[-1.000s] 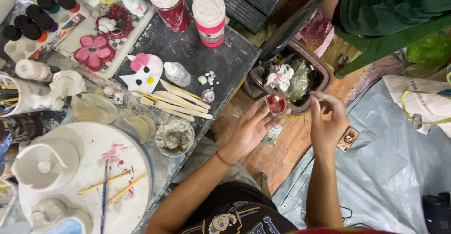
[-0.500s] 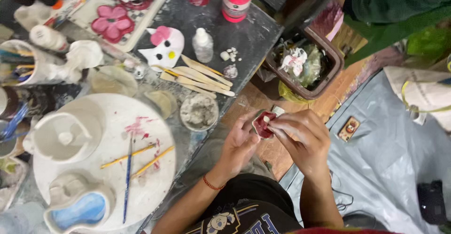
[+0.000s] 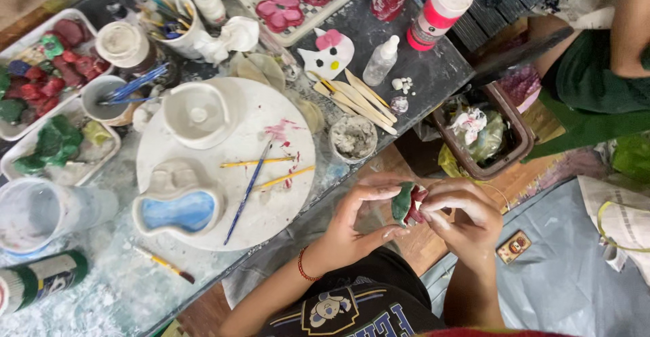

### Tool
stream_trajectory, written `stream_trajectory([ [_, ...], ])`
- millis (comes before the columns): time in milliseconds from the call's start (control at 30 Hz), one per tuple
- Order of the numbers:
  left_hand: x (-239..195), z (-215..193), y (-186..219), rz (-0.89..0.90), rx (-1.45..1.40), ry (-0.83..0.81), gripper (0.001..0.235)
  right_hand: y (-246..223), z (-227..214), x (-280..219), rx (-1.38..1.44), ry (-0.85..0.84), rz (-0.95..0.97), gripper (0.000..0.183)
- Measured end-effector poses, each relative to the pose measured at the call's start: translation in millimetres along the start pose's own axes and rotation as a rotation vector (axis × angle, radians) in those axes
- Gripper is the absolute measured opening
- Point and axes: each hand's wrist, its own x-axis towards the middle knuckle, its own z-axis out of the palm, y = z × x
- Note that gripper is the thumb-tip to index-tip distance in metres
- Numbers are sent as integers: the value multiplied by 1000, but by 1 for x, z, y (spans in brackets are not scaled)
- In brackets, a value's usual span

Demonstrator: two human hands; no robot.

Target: The person is shaping a small red and green clay object by hand, smoothing its surface and adding white clay details. They then dip the object into a container of white powder, likely to dry or texture it.

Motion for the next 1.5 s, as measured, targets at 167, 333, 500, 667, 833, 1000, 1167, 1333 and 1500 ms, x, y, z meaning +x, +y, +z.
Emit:
stream_trajectory([
  [167,0,-1,20,49,149,9,56,-5,-4,-2,-20,-63,-21,17],
  [333,-1,-2,26,38,96,0,54,-15,-3,4,-34,-124,-39,19],
  [500,0,4,24,9,-2,17,56,-26,0,5,-65,-124,-21,22],
  [667,-2,6,20,26,24,13,59,-27,-2,7,-47,-124,-28,23],
  [833,-4,10,16,-36,-81,36,53,-20,-3,7,-43,-142,-6,20],
  [1000,-5,10,10,-26,-196,65,49,-11,3,6,6,-130,41,19],
  [1167,-7,11,4,-139,-335,100,48,-7,4,2,94,-122,101,16],
  [1333,-8,10,-1,-132,-330,84,48,-9,1,2,47,-114,111,18],
  [1500,-5,11,-2,-89,-296,47,48,-14,2,6,67,-92,60,21],
])
